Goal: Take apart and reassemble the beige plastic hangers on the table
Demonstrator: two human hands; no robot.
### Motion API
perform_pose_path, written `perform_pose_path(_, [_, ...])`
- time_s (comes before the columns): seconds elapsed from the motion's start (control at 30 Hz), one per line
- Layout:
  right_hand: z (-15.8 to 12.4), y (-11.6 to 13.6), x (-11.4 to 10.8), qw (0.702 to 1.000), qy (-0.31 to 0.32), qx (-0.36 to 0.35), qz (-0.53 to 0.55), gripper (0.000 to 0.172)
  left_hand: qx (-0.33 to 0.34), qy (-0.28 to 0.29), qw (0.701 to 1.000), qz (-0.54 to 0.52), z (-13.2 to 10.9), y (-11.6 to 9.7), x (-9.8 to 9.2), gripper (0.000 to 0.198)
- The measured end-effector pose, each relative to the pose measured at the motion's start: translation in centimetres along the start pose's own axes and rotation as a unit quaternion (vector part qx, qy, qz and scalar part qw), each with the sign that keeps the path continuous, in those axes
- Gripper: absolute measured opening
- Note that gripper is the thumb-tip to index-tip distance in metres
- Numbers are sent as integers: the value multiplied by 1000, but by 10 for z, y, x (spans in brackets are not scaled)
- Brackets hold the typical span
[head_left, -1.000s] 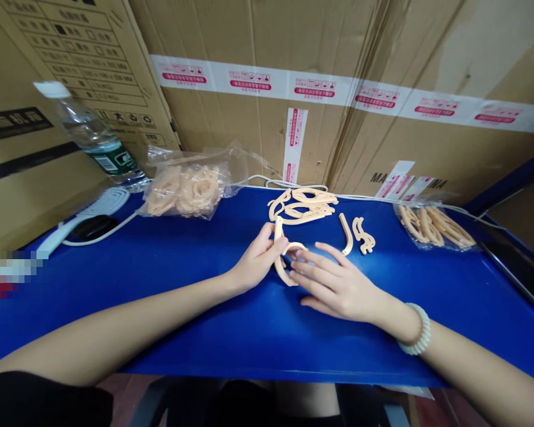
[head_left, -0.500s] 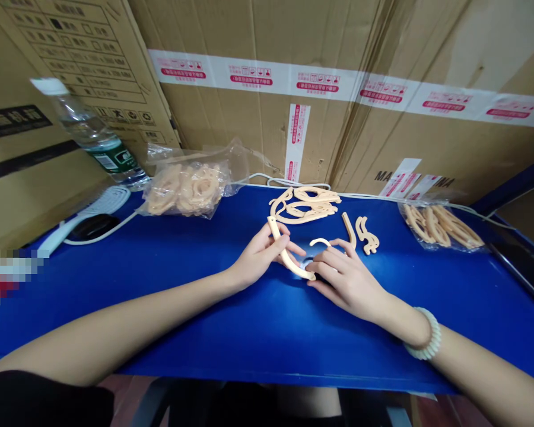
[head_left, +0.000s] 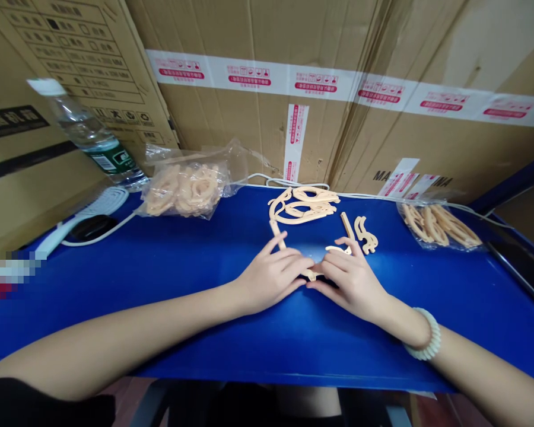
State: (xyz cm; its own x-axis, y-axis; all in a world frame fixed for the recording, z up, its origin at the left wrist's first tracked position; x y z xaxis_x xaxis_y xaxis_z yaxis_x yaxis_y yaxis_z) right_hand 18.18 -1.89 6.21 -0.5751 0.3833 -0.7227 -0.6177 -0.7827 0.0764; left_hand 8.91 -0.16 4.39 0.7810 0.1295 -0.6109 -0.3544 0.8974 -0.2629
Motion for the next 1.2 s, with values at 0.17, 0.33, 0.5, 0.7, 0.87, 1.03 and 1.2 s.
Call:
perform_pose_path(0.17, [1, 7, -3, 1000, -11, -15, -6, 23, 4, 38, 999, 18, 0, 1, 9, 25])
perform_pose_path(0.33, [1, 9, -2, 999, -3, -6, 32, 22, 69, 66, 994, 43, 0, -10, 12, 26])
perform_pose_path(0.5, [0, 0, 4, 988, 9, 66, 137, 17, 57, 73, 996, 15, -3, -9, 13, 25])
perform_pose_path(0.7, [1, -22, 2, 959, -3, 178, 220, 16, 42, 60, 997, -21, -2, -13, 10, 31])
perform_pose_path(0.87, [2, -34, -4, 994, -7, 98, 50, 10, 22, 41, 996, -76, -1, -11, 7, 27])
perform_pose_path(1.03, [-3, -39, 8, 997, 40, 72, -11, 11, 50, 51, 996, -55, -4, -12, 9, 30])
perform_pose_path(1.2, [-3, -38, 4, 997, 31, 63, -22, 14, 52, 49, 997, -32, -1, -14, 6, 25])
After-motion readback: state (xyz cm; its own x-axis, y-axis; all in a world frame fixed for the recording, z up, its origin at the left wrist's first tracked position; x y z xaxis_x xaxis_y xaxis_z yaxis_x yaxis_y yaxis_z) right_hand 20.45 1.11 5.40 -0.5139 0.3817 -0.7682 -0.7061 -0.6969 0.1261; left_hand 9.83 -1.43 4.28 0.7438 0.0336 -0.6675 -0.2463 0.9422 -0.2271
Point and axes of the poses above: each hand's wrist, its own z-axis towards the middle knuckle, its own x-axis out of the palm, y = z × x, the point moved 10 cm from there along z, towards the middle knuckle, and after that the axes turned 15 degrees about -y, right-handed, at the moved point
